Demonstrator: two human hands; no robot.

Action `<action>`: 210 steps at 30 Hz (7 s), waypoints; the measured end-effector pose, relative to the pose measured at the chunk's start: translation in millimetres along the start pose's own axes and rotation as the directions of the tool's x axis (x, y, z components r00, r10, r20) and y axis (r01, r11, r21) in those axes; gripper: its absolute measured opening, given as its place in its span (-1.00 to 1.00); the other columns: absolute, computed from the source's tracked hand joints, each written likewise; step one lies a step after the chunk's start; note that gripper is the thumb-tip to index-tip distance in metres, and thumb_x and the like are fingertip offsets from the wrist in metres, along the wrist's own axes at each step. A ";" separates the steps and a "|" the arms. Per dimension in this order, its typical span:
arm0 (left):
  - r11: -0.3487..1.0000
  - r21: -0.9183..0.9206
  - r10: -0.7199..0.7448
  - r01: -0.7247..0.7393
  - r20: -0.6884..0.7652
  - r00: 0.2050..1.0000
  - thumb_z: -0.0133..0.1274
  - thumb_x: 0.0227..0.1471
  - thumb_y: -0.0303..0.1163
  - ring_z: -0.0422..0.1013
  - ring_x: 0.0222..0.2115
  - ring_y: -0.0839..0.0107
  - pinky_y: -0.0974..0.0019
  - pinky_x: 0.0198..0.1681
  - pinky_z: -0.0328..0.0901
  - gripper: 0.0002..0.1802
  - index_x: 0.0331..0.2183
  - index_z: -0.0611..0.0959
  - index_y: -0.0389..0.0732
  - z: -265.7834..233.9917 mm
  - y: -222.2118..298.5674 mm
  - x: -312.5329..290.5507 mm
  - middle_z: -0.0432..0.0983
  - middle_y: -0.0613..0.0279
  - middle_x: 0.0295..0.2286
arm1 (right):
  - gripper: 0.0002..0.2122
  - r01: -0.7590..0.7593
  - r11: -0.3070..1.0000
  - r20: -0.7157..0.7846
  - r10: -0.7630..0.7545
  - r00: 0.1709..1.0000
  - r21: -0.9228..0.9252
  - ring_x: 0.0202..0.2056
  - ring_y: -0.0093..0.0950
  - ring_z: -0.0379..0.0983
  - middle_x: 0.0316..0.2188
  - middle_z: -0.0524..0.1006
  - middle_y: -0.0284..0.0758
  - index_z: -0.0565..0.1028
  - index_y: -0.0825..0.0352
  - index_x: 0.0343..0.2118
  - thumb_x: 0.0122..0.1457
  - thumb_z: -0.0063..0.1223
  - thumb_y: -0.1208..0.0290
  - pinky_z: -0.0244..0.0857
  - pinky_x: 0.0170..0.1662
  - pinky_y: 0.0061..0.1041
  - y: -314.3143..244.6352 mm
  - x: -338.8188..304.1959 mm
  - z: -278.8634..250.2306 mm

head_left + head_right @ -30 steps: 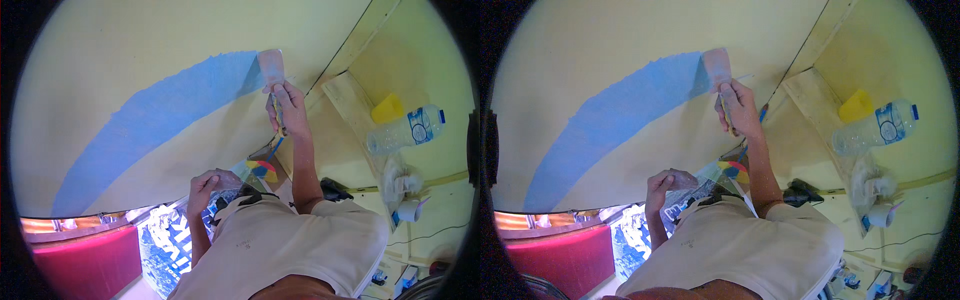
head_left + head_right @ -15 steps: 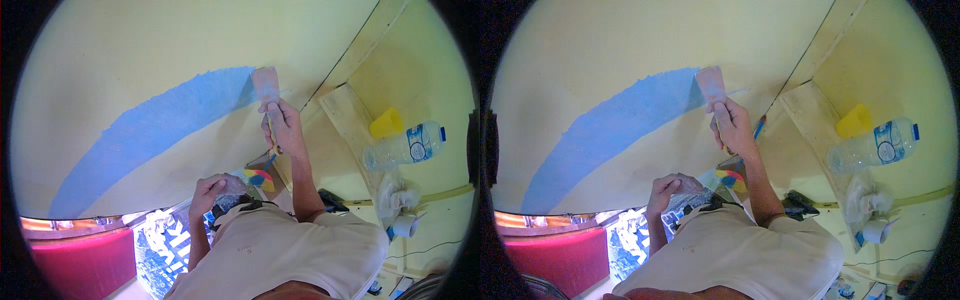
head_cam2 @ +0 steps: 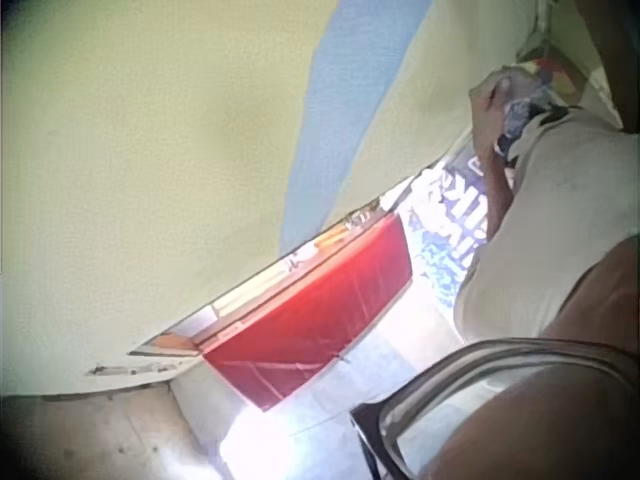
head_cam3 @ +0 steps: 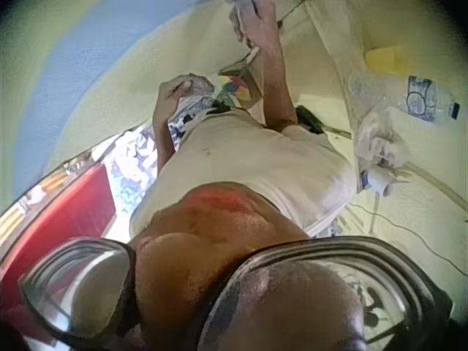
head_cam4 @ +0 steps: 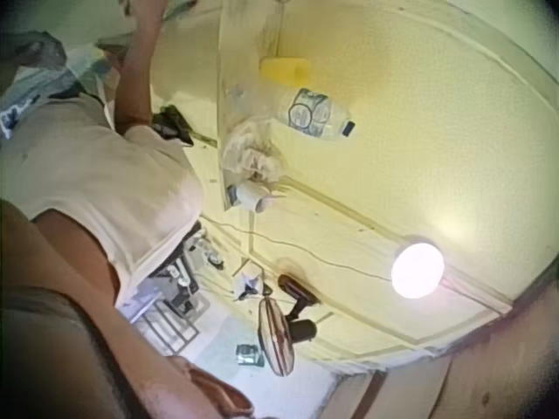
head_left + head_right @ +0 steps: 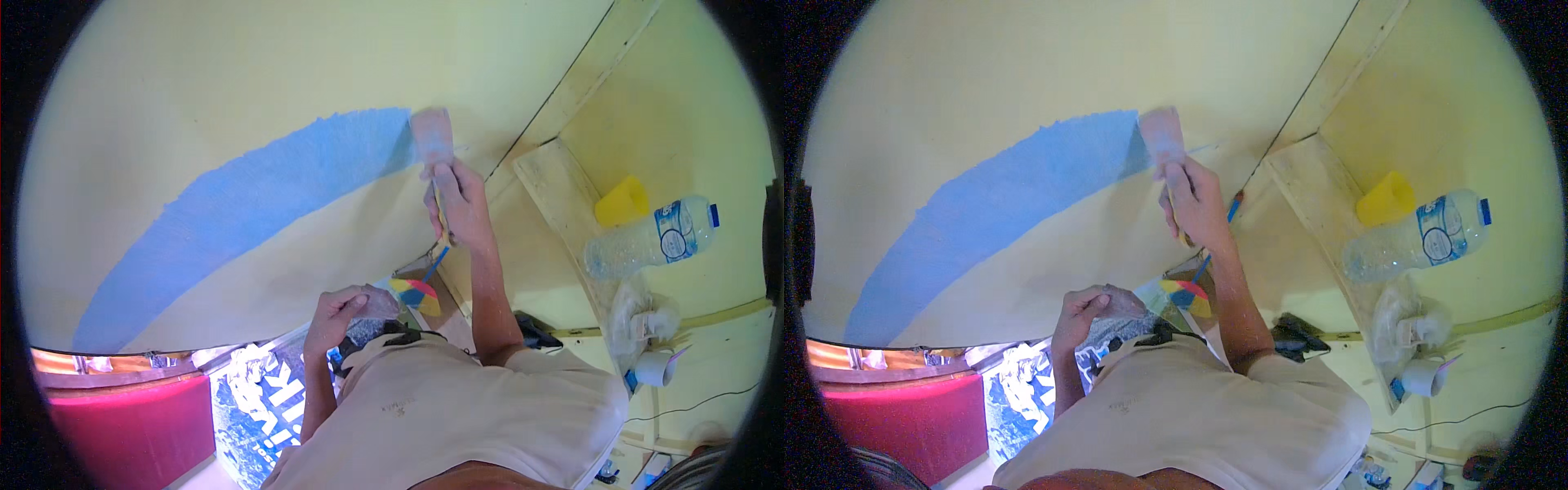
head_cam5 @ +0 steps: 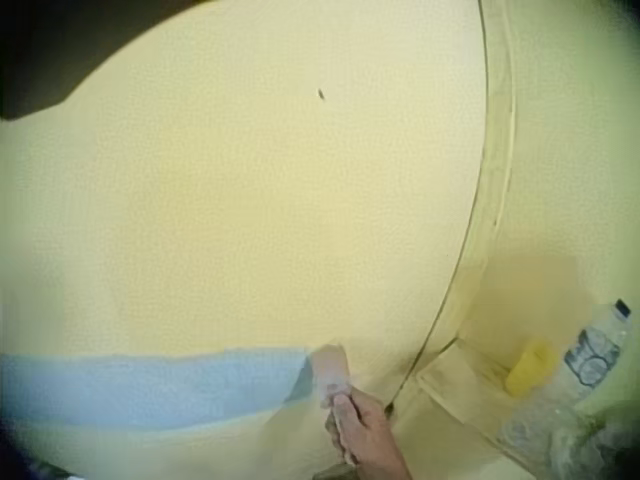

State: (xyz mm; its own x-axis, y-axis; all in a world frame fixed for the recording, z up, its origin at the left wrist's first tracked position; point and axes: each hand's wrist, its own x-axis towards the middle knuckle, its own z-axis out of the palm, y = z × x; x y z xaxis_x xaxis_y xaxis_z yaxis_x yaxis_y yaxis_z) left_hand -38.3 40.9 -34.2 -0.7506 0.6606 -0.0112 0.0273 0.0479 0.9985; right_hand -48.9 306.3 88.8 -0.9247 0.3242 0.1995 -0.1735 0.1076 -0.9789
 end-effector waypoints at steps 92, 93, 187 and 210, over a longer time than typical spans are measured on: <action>0.999 -0.034 0.009 -0.011 -0.055 0.998 0.02 0.20 -0.42 0.35 -0.39 0.59 0.44 -0.26 0.30 -0.77 -0.23 0.62 -0.39 -2.0 24.9 -12.8 0.52 0.33 -0.47 | -0.70 -0.083 0.992 0.008 0.082 0.997 0.094 -0.85 -0.57 0.23 -0.77 0.31 -0.36 0.36 0.38 -0.36 0.37 -0.21 0.21 0.11 -0.80 -0.53 -9.2 -4.9 10.0; 0.998 -0.050 0.019 -0.022 -0.067 0.998 0.01 0.20 -0.42 0.33 -0.40 0.60 0.45 -0.27 0.29 -0.78 -0.24 0.62 -0.40 0.1 31.3 -11.7 0.50 0.34 -0.48 | -0.70 -0.095 0.990 0.019 0.093 0.995 0.102 -0.85 -0.57 0.23 -0.77 0.30 -0.37 0.36 0.38 -0.36 0.37 -0.20 0.21 0.11 -0.81 -0.53 -9.5 -1.5 11.6; 0.987 -0.130 0.063 -0.096 -0.238 0.969 0.03 0.18 -0.44 0.33 -0.41 0.60 0.45 -0.26 0.28 -0.80 -0.32 0.63 -0.40 -72.5 27.6 -138.0 0.48 0.38 -0.50 | -0.70 -0.101 0.960 0.137 0.067 0.988 0.260 -0.90 -0.54 0.17 -0.80 0.25 -0.38 0.33 0.30 -0.37 0.36 -0.18 0.14 0.08 -0.85 -0.52 -40.9 -44.3 130.9; 0.996 -0.020 0.088 -0.090 -0.090 0.992 0.00 0.21 -0.44 0.36 -0.39 0.60 0.45 -0.26 0.32 -0.78 -0.22 0.63 -0.39 -117.8 20.5 -153.2 0.52 0.34 -0.43 | -0.71 -0.157 0.958 0.098 0.137 0.986 0.238 -0.91 -0.55 0.15 -0.79 0.25 -0.39 0.34 0.32 -0.39 0.35 -0.13 0.18 0.03 -0.86 -0.52 -44.6 -66.5 158.7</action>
State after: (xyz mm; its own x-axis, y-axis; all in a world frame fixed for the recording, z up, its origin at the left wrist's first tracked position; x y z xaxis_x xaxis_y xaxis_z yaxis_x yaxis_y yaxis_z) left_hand -0.5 -147.6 -5.7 -0.8016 0.5923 0.0814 0.0813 -0.0269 0.9963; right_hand -33.5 130.8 112.3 -0.9685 0.2423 0.0581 -0.1017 -0.1719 -0.9799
